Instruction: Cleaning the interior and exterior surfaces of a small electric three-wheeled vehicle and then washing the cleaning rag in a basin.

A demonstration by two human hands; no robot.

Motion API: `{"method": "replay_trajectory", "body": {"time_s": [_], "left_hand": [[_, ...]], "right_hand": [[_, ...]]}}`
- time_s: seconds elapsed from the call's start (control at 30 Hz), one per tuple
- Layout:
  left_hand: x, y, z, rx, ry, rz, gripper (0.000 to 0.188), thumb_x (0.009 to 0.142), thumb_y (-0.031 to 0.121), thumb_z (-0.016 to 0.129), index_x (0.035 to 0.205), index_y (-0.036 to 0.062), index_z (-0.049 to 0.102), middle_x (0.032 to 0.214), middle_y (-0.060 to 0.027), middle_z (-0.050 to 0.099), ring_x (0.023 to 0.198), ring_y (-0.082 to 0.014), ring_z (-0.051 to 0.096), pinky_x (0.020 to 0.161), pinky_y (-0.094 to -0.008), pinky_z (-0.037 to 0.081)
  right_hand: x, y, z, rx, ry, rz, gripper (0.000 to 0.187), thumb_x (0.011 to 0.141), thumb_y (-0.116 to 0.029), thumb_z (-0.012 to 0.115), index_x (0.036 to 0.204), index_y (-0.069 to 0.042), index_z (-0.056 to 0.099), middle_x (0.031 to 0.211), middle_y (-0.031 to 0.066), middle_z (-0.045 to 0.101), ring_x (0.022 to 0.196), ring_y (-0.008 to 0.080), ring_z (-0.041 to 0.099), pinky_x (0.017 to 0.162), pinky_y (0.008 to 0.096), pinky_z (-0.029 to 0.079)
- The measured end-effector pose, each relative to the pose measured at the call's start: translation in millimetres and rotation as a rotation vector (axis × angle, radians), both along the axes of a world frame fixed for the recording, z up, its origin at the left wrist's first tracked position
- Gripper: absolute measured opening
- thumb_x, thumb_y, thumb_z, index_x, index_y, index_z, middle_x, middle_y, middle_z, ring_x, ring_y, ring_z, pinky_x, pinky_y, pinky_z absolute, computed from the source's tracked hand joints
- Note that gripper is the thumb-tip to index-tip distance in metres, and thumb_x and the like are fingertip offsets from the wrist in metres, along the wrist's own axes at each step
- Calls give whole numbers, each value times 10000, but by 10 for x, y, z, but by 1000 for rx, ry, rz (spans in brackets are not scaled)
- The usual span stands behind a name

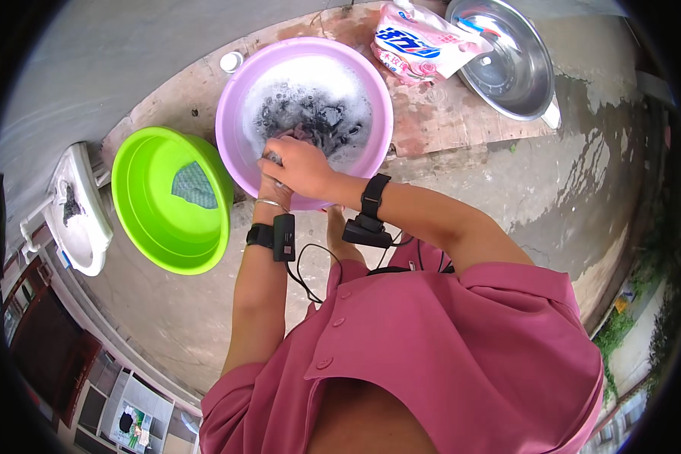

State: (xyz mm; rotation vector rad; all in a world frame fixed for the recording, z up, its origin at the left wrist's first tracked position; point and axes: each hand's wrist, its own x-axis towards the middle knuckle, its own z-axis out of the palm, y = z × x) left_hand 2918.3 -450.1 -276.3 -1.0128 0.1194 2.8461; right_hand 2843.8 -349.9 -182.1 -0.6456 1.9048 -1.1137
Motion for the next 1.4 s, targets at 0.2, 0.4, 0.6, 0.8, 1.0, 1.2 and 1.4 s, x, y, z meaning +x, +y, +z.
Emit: {"method": "replay_trajectory", "body": {"time_s": [0.2, 0.4, 0.6, 0.8, 1.0, 1.2, 1.4], "left_hand": [[-80, 138, 246, -338, -361, -71, 408, 963, 445, 385, 1184, 128, 515, 1038, -65, 595, 965, -233, 596, 825, -411, 510], [-179, 210, 323, -496, -354, -121, 422, 970, 430, 385, 1180, 87, 512, 1021, -84, 599, 941, -229, 603, 831, -389, 518], [-320, 146, 609, -480, -240, -98, 528, 943, 418, 511, 1288, 21, 458, 1202, -119, 558, 1069, -213, 567, 924, -332, 467], [-72, -114, 599, -1247, -115, -329, 545, 795, 102, 710, 1277, 6, 474, 1175, -88, 543, 1032, -162, 534, 891, -274, 446], [107, -474, 228, -1741, -83, -515, 669, 679, -67, 649, 1313, 20, 455, 1190, -110, 557, 1043, -197, 546, 924, -310, 432], [-63, -126, 305, -1210, -422, -361, 640, 794, 156, 693, 1363, 55, 419, 1335, -146, 474, 1170, -278, 499, 959, -358, 411], [-195, 28, 203, -622, -480, -300, 722, 904, 562, 448, 1457, 156, 223, 1509, -89, 246, 1367, -324, 241, 988, -624, 265]], "right_hand": [[134, 14, -214, -11, 399, -179, 250, 855, -306, 595, 957, -78, 583, 927, 136, 587, 799, 365, 601, 696, 445, 482], [-4, 59, -311, 63, 433, -114, 219, 823, -262, 610, 974, -106, 587, 931, 126, 591, 855, 331, 605, 726, 425, 492], [-622, 462, -951, 134, 772, -308, 220, 835, -234, 606, 971, -66, 566, 858, 80, 596, 775, 249, 610, 692, 354, 483], [-1028, 776, -778, -147, -132, -775, 314, 943, -312, 521, 860, -12, 562, 701, 114, 546, 677, 180, 501, 653, 342, 433], [-1199, 797, -681, 147, 272, -426, 359, 906, -324, 558, 1074, -7, 549, 921, 201, 620, 866, 332, 605, 791, 380, 463], [-680, 415, -607, 455, 648, -75, 570, 848, -340, 613, 1337, -139, 402, 1353, 176, 384, 1210, 362, 416, 961, 459, 402], [-204, -72, -767, 466, 223, -14, 536, 834, -322, 625, 1309, -162, 434, 1288, 162, 432, 1172, 372, 459, 954, 466, 405]]}}
